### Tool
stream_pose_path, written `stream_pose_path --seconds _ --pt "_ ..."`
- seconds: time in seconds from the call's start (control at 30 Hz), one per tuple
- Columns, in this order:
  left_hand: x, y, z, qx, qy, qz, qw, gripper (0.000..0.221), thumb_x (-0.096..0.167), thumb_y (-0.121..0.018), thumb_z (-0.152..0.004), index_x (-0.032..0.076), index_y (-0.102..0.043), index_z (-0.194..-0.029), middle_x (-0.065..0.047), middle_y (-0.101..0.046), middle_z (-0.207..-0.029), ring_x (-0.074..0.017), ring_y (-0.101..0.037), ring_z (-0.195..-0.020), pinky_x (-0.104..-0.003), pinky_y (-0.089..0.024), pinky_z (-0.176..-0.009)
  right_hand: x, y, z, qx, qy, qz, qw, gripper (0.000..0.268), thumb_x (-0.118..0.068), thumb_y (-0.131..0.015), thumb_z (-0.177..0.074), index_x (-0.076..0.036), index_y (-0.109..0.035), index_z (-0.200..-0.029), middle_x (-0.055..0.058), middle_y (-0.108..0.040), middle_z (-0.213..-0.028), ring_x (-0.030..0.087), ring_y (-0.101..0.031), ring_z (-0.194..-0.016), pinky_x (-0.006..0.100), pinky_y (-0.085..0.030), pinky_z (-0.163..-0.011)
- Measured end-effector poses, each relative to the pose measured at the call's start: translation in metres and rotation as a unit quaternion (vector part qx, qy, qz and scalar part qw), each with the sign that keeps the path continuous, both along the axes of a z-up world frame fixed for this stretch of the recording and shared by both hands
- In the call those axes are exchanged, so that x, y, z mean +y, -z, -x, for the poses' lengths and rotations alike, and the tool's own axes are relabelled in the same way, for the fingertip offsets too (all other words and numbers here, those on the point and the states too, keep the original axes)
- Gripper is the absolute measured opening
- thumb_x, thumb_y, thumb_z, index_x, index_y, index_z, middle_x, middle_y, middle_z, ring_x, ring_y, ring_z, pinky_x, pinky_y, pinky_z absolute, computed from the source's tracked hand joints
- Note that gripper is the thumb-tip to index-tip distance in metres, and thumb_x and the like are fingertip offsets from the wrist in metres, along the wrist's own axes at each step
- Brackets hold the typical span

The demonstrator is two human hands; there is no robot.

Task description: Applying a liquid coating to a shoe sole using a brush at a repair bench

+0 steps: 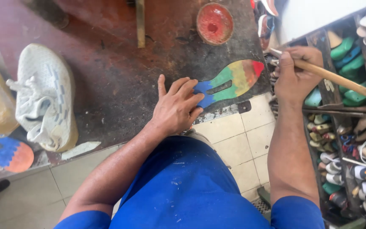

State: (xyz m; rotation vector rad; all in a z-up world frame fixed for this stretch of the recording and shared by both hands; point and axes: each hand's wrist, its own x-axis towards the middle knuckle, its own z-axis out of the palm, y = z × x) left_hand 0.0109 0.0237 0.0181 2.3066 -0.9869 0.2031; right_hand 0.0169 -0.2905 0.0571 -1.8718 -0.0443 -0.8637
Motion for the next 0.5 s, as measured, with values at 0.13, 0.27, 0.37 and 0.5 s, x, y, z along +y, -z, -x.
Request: stream_pose_path --seconds 0.13,0.27,0.37,0.5 --pt "0.003 0.004 0.000 -0.021 0.001 0.007 1.000 0.025 0.033 -0.074 -0.089 0.022 -0.069 -0.111 -0.009 -0.058 -0.136 -0.0306 -0.053 -0.130 -0.081 -0.020 -0.106 0.017 -0.006 -0.050 -0.020 -0.110 0.080 0.991 0.029 0.022 -0.063 -0.087 -0.003 -0.060 -0.101 0.016 -0.060 -0.100 0.023 -0.057 -0.082 0.032 -0.055 -0.064" --pt "0.005 0.009 0.000 0.000 0.004 0.012 1.000 0.043 0.039 -0.076 -0.086 0.016 -0.067 -0.121 -0.011 -0.060 -0.140 -0.0312 -0.053 -0.134 -0.081 -0.015 -0.109 0.043 0.002 -0.089 0.151 -0.111 0.068 0.980 0.020 0.014 -0.066 -0.095 -0.003 -0.066 -0.104 0.011 -0.068 -0.089 0.017 -0.068 -0.074 0.027 -0.059 -0.062" --pt "0.007 0.011 0.000 0.011 -0.004 0.026 1.000 0.047 0.037 -0.079 -0.080 0.014 -0.069 -0.120 -0.012 -0.060 -0.139 -0.0317 -0.054 -0.134 -0.080 -0.016 -0.111 0.055 0.007 -0.107 0.177 -0.097 0.087 0.975 0.018 0.006 -0.072 -0.091 -0.010 -0.065 -0.098 0.004 -0.067 -0.090 0.012 -0.067 -0.079 0.024 -0.057 -0.068" --pt "0.008 0.010 -0.001 0.007 0.000 0.031 0.999 0.050 0.038 -0.081 -0.077 0.013 -0.069 -0.118 -0.014 -0.061 -0.137 -0.0323 -0.056 -0.131 -0.080 -0.021 -0.109 0.063 0.006 -0.119 0.211 -0.123 0.091 0.965 0.018 0.010 -0.066 -0.091 -0.006 -0.062 -0.097 0.010 -0.068 -0.093 0.019 -0.075 -0.092 0.029 -0.069 -0.084"
